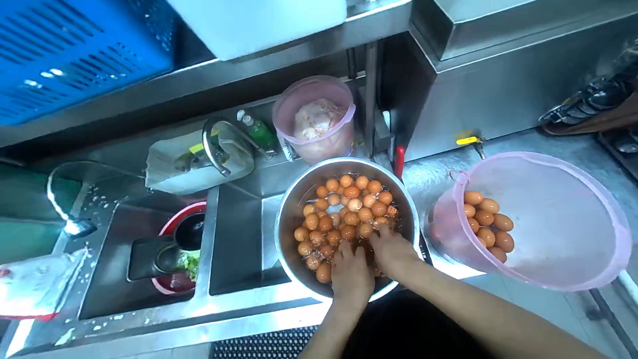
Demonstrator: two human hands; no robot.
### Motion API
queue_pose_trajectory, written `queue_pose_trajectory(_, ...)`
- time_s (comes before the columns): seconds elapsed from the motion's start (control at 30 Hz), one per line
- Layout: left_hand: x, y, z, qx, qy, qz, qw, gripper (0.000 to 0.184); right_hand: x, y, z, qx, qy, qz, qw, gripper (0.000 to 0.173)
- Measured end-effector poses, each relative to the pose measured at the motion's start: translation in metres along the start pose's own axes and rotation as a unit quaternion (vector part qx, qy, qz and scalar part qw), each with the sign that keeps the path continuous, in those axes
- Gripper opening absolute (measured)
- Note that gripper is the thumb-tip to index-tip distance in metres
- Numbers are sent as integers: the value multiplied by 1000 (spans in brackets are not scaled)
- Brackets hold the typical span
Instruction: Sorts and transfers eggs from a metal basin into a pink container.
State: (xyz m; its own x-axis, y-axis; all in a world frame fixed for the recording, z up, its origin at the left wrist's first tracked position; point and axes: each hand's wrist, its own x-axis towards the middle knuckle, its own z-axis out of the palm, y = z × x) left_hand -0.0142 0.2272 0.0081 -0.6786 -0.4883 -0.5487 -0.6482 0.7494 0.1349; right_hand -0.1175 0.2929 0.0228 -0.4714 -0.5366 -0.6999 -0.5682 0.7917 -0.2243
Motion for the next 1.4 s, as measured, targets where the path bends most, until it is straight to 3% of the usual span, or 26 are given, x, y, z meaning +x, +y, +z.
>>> queue_pose_trajectory(0.17,-1,-8,-3,3,-72,5,997,48,11,-12,18,-62,30,56,996,50)
queue_pose_trajectory(0.3,5,-12,6,6,-67,18,998,77,23,-11,26,-86,42,73,993,54)
queue_pose_trajectory(0.37,10,-13,11,5,-62,26,998,82,29,-9,26,-70,44,79,993,62)
queue_pose_trajectory(0.43,15,-17,10,-20,-58,35,997,72,35,-6,25,-44,47,79,995,64)
queue_pose_trajectory(0.57,22,-23,5,-91,-74,42,992,58,40,-1,25,-21,67,62,996,52)
queue_pose_trajectory(0.93,17,-18,6,-122,-65,76,988,67,48,21,19,-4,55,-50,997,50)
queue_pose_trajectory(1.17,16,-22,5,-229,-101,109,962,36,29,40,-16,133,73,-107,983,52)
queue_pose_trajectory(1.3,23,-18,10,-161,-137,136,968,40,-9,50,-38,362,84,-104,923,53)
queue_pose_trajectory(1.4,27,-10,12,-124,-149,111,975,52,-42,48,-61,606,7,-117,787,47)
